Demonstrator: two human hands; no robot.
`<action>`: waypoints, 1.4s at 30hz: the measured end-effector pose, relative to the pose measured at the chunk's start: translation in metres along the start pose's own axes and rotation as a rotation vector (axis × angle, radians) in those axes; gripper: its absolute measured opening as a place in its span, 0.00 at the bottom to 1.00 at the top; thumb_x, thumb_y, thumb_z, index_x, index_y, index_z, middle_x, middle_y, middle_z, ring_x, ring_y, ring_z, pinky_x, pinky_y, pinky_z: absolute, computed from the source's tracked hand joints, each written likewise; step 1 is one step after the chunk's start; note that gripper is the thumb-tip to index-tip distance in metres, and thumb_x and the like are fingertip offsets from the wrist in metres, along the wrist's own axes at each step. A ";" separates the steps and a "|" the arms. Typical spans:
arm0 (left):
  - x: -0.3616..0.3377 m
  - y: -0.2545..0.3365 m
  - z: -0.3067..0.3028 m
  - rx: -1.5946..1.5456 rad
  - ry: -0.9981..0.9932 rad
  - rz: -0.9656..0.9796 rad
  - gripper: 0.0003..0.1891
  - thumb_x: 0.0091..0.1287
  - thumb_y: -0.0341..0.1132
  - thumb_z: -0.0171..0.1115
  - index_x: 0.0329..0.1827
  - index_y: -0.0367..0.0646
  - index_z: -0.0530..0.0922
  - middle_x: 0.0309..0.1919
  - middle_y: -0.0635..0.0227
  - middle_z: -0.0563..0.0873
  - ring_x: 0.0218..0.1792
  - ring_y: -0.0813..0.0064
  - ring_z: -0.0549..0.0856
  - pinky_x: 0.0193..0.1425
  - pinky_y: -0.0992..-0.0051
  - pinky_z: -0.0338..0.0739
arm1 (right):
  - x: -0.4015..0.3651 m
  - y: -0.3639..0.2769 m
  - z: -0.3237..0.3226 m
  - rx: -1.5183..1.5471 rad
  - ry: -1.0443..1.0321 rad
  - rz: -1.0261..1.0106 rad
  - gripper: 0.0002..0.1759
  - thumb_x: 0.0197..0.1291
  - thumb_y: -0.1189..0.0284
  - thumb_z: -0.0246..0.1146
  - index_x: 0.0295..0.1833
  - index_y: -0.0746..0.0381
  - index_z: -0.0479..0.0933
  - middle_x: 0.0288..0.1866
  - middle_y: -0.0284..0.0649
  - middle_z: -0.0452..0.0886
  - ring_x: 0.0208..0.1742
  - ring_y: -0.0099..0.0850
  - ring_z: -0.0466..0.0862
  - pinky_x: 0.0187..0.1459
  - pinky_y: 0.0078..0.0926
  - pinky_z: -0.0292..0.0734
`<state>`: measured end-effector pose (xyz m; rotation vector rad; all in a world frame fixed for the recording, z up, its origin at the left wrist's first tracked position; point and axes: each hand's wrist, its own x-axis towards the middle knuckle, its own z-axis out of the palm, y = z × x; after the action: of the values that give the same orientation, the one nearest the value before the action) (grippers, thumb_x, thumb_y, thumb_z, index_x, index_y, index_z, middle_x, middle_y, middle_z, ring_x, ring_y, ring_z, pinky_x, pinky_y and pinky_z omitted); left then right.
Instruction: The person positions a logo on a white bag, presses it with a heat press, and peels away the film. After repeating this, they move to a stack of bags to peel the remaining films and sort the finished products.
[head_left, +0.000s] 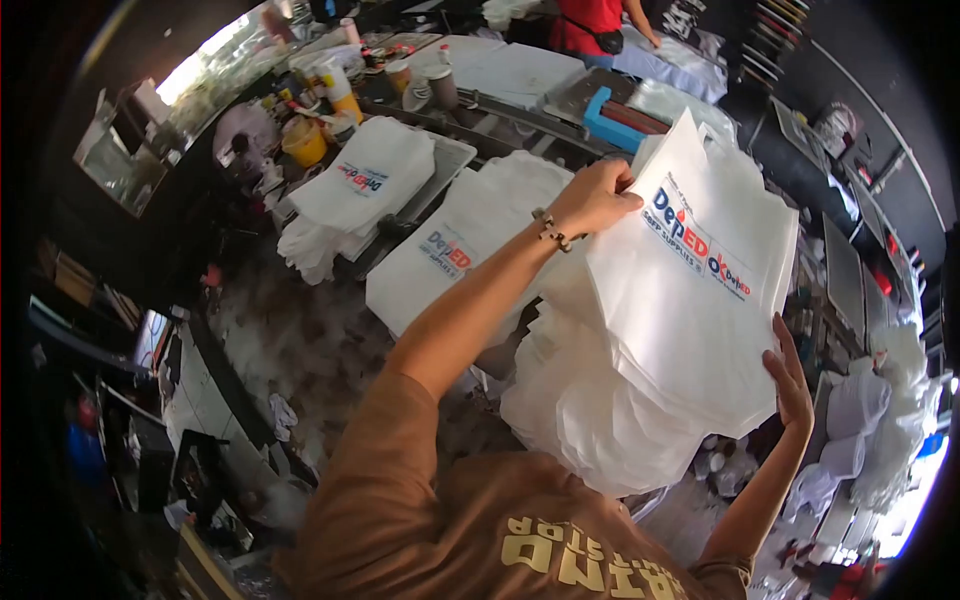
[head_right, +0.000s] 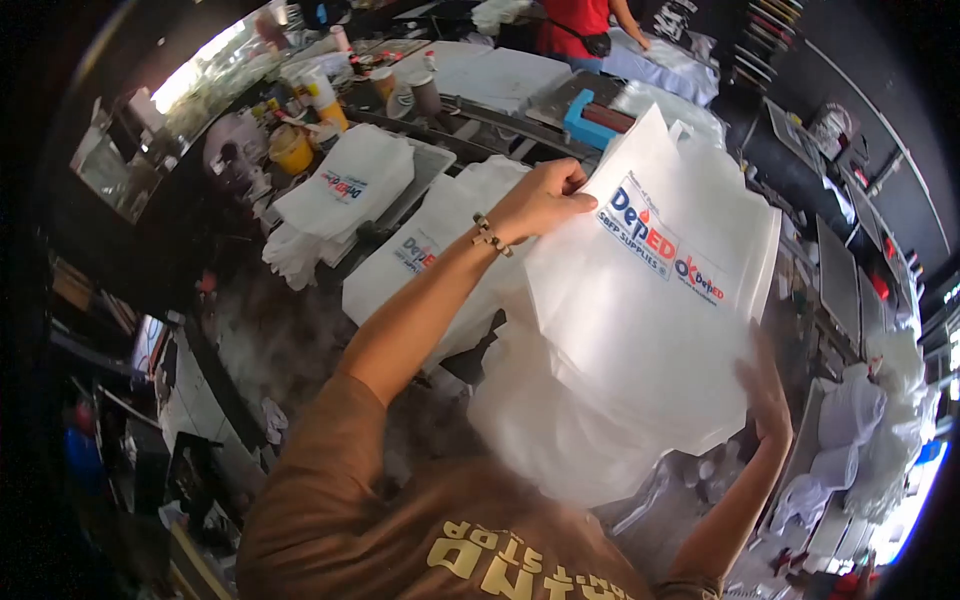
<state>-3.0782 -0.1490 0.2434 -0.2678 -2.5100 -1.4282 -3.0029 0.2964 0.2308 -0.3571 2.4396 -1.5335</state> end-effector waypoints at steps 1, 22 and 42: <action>-0.004 0.001 0.002 -0.050 0.015 -0.004 0.17 0.59 0.35 0.74 0.46 0.34 0.81 0.37 0.60 0.89 0.36 0.74 0.86 0.41 0.72 0.80 | 0.000 0.001 0.001 -0.026 0.021 -0.003 0.41 0.68 0.64 0.62 0.82 0.63 0.57 0.83 0.44 0.58 0.83 0.37 0.55 0.80 0.36 0.49; -0.163 -0.032 -0.162 -0.408 0.382 -0.091 0.23 0.69 0.30 0.69 0.66 0.41 0.75 0.43 0.68 0.88 0.41 0.82 0.85 0.43 0.82 0.78 | 0.002 -0.016 -0.002 -0.126 0.048 0.011 0.31 0.71 0.59 0.62 0.75 0.59 0.71 0.78 0.44 0.67 0.79 0.36 0.64 0.78 0.32 0.54; -0.320 -0.215 -0.103 0.267 -0.134 -1.029 0.25 0.62 0.51 0.74 0.26 0.33 0.82 0.18 0.57 0.86 0.22 0.66 0.88 0.29 0.67 0.81 | -0.006 -0.069 0.019 -0.671 0.162 0.242 0.36 0.66 0.53 0.69 0.71 0.63 0.73 0.74 0.46 0.74 0.76 0.37 0.70 0.75 0.32 0.62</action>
<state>-2.8194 -0.3591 0.0238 1.1621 -3.0381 -1.2970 -2.9857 0.2538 0.2854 -0.0385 2.9387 -0.6383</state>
